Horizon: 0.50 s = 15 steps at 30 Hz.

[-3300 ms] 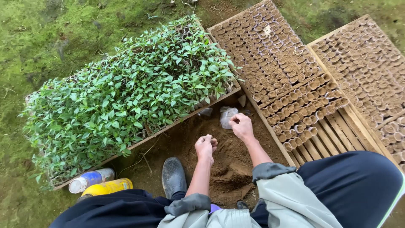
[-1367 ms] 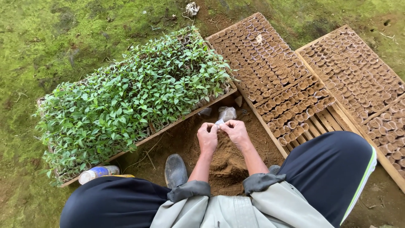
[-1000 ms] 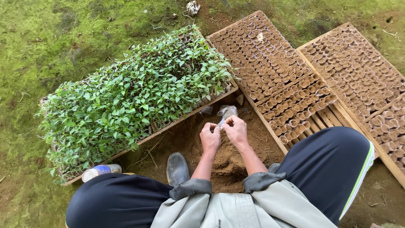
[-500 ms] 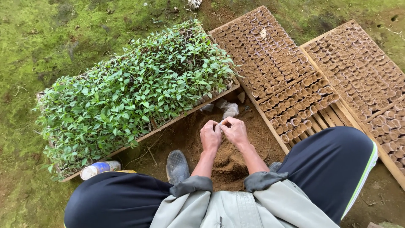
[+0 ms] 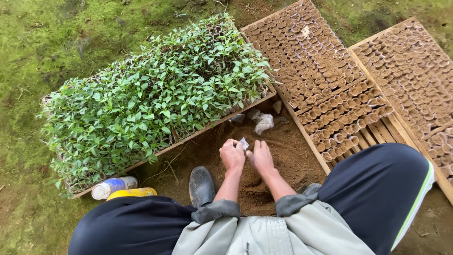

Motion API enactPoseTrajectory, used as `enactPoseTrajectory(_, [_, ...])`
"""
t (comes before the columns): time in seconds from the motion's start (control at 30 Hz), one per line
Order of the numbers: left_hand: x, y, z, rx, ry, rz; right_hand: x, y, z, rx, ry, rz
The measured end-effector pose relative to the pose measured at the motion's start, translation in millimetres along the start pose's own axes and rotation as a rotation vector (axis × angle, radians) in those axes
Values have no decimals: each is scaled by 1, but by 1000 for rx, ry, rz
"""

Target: The person sits on the ground and repeatedly takes small seedlings from a tray, places them into small biodegradable pots filled with soil, and arranges the pots on wooden racks.

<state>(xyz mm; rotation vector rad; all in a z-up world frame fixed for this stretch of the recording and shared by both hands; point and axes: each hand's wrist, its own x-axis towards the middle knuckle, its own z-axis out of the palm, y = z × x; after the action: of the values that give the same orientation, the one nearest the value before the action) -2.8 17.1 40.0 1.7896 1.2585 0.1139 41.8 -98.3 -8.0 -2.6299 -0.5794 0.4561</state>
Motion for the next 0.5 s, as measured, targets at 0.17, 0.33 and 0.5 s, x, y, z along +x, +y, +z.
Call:
enactPoseTrajectory(0.17, [0,-2,-1,-40,35,-37,-28,6,80,-494,-8,-180])
enactPoseTrajectory(0.33, [0,2,-3,-84,59,-59,-41,-3,74,-784,49,-362])
enactPoseTrajectory(0.5, [2,-1,1,-74,66,-41,-11,34,89,-83,-242,59])
